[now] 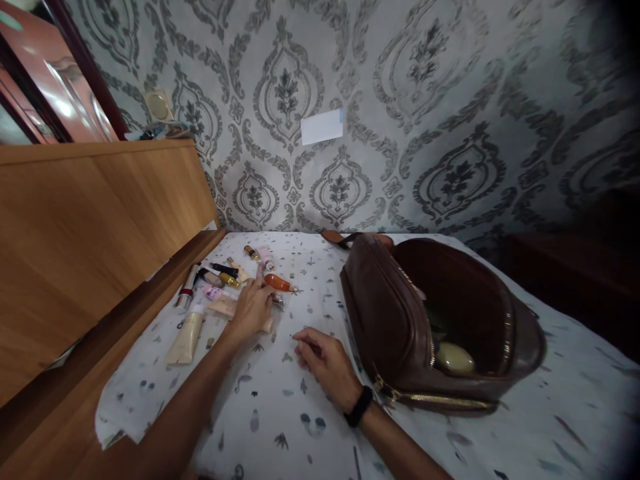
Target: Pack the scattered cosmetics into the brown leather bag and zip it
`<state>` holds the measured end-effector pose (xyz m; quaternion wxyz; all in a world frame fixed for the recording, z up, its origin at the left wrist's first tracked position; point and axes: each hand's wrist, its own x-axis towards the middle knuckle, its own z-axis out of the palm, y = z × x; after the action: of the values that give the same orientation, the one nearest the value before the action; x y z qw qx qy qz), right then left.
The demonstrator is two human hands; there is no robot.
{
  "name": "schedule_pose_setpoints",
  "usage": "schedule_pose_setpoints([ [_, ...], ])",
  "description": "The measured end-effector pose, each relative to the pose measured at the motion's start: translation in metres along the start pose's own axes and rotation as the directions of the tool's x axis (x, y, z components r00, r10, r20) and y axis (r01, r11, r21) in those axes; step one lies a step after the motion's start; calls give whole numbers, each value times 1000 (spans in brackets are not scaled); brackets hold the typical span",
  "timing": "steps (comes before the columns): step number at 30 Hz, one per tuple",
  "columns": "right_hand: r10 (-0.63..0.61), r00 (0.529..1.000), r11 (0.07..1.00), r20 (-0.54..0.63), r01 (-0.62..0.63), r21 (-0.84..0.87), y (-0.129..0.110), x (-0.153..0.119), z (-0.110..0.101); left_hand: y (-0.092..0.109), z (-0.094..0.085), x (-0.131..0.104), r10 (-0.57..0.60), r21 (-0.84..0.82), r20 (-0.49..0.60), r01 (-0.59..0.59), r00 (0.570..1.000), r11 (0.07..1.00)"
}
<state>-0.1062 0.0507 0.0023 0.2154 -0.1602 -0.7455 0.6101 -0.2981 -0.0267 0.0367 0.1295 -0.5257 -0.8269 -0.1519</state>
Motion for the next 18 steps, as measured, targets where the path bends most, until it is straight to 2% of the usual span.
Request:
schedule_pose_setpoints([
  [4, -22, 1000, 1000, 14, 22, -12, 1, -1, -1, 3, -1, -2, -43, -17, -21, 43, 999, 999],
  [8, -13, 1000, 1000, 11, 14, -18, 2, -2, -2, 2, 0, -3, -35, -56, 24, 37, 999, 998],
  [18, -11, 999, 1000, 43, 11, -15, 1, 0, -2, -3, 0, -5, 1, -104, 51, 4, 999, 995],
])
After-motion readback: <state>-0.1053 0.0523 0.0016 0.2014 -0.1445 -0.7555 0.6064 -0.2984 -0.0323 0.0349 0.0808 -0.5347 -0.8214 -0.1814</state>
